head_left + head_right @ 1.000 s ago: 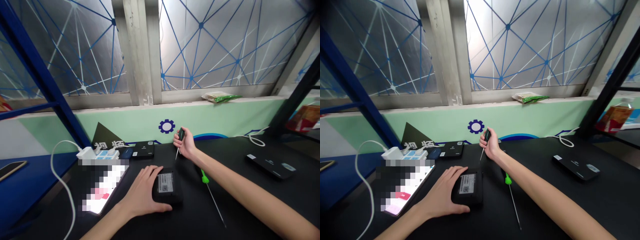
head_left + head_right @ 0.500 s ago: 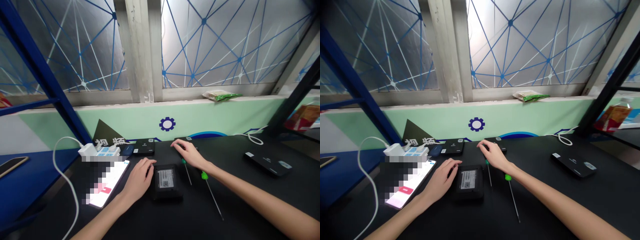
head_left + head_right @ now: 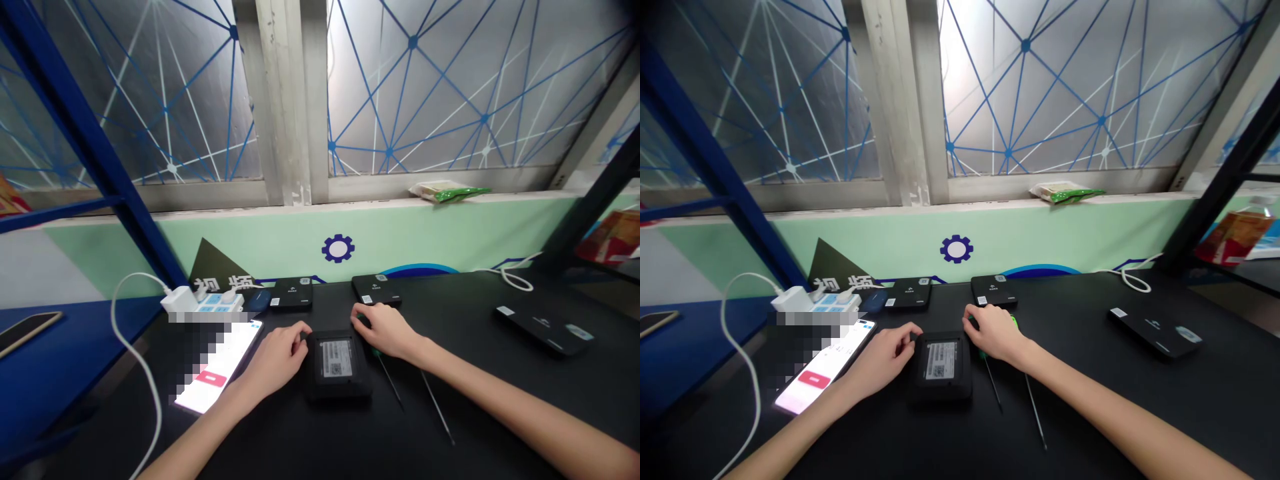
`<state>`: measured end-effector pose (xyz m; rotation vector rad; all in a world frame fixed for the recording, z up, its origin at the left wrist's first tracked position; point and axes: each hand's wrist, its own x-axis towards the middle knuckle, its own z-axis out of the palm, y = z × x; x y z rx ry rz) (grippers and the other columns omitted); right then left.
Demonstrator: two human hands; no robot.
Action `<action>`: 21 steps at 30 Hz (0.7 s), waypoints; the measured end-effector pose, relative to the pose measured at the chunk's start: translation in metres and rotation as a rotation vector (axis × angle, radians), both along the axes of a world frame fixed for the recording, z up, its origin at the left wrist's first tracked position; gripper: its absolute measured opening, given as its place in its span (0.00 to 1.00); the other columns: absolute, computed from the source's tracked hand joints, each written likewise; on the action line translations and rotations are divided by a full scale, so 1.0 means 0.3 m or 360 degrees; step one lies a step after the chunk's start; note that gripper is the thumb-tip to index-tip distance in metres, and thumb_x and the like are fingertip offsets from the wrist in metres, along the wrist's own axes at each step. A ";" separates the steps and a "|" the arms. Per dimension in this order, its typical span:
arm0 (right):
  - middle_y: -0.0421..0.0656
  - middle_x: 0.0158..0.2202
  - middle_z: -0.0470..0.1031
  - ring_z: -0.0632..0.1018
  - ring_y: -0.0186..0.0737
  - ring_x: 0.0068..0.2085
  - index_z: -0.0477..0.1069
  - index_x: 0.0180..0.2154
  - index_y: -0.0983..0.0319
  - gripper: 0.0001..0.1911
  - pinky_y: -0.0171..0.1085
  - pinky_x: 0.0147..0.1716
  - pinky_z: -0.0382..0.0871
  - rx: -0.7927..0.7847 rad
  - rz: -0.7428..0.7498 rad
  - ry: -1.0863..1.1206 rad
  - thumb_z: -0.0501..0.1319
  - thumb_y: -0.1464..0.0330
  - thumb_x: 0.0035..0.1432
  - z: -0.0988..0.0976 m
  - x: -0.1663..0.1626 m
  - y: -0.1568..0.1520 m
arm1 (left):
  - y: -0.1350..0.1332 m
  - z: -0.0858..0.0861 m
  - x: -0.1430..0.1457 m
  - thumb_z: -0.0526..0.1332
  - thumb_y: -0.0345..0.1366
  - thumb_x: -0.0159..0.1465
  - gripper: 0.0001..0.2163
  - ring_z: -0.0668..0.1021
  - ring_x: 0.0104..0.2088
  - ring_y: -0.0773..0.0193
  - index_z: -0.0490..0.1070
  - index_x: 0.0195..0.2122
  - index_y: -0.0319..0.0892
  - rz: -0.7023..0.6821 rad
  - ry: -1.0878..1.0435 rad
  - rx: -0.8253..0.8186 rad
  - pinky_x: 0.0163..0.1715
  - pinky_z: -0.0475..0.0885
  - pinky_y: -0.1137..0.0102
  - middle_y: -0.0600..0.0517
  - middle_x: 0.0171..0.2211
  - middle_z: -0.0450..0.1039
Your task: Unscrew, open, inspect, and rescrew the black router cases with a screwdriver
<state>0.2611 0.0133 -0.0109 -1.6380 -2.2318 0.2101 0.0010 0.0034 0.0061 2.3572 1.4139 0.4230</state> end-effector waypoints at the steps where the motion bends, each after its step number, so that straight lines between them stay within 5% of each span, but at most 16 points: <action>1: 0.42 0.24 0.72 0.73 0.41 0.27 0.72 0.37 0.58 0.08 0.34 0.26 0.48 0.0025 -0.0019 -0.0047 0.55 0.65 0.65 -0.003 -0.001 -0.001 | -0.002 0.004 0.000 0.50 0.36 0.67 0.13 0.73 0.27 0.62 0.72 0.45 0.44 0.0000 -0.0010 -0.0004 0.26 0.60 0.71 0.55 0.25 0.69; 8: 0.44 0.25 0.73 0.73 0.42 0.25 0.70 0.34 0.60 0.10 0.36 0.26 0.50 0.0185 -0.0024 -0.0176 0.54 0.64 0.66 0.007 0.000 -0.019 | -0.008 0.023 0.004 0.50 0.38 0.67 0.13 0.71 0.25 0.63 0.72 0.44 0.43 -0.0010 -0.0058 -0.0090 0.25 0.59 0.72 0.56 0.24 0.68; 14: 0.48 0.40 0.76 0.74 0.48 0.42 0.70 0.41 0.59 0.08 0.40 0.36 0.65 0.0440 0.0208 0.0032 0.53 0.70 0.64 0.059 0.006 -0.068 | 0.013 0.012 -0.002 0.53 0.40 0.65 0.12 0.71 0.25 0.63 0.74 0.40 0.43 0.0007 -0.0203 -0.0159 0.26 0.62 0.72 0.57 0.21 0.64; 17: 0.48 0.45 0.75 0.74 0.48 0.46 0.70 0.46 0.59 0.11 0.45 0.46 0.68 0.0325 0.0478 0.0216 0.57 0.68 0.61 0.080 0.000 -0.111 | 0.019 -0.001 -0.007 0.54 0.40 0.64 0.12 0.70 0.24 0.63 0.74 0.40 0.43 0.0020 -0.0229 -0.0158 0.26 0.62 0.72 0.57 0.21 0.64; 21: 0.54 0.60 0.67 0.68 0.56 0.58 0.67 0.56 0.60 0.29 0.53 0.58 0.61 0.0088 0.0774 0.0193 0.65 0.60 0.54 0.097 -0.008 -0.156 | 0.019 -0.008 -0.010 0.54 0.38 0.63 0.11 0.70 0.23 0.64 0.74 0.40 0.42 0.0008 -0.0264 -0.0126 0.26 0.62 0.72 0.58 0.21 0.64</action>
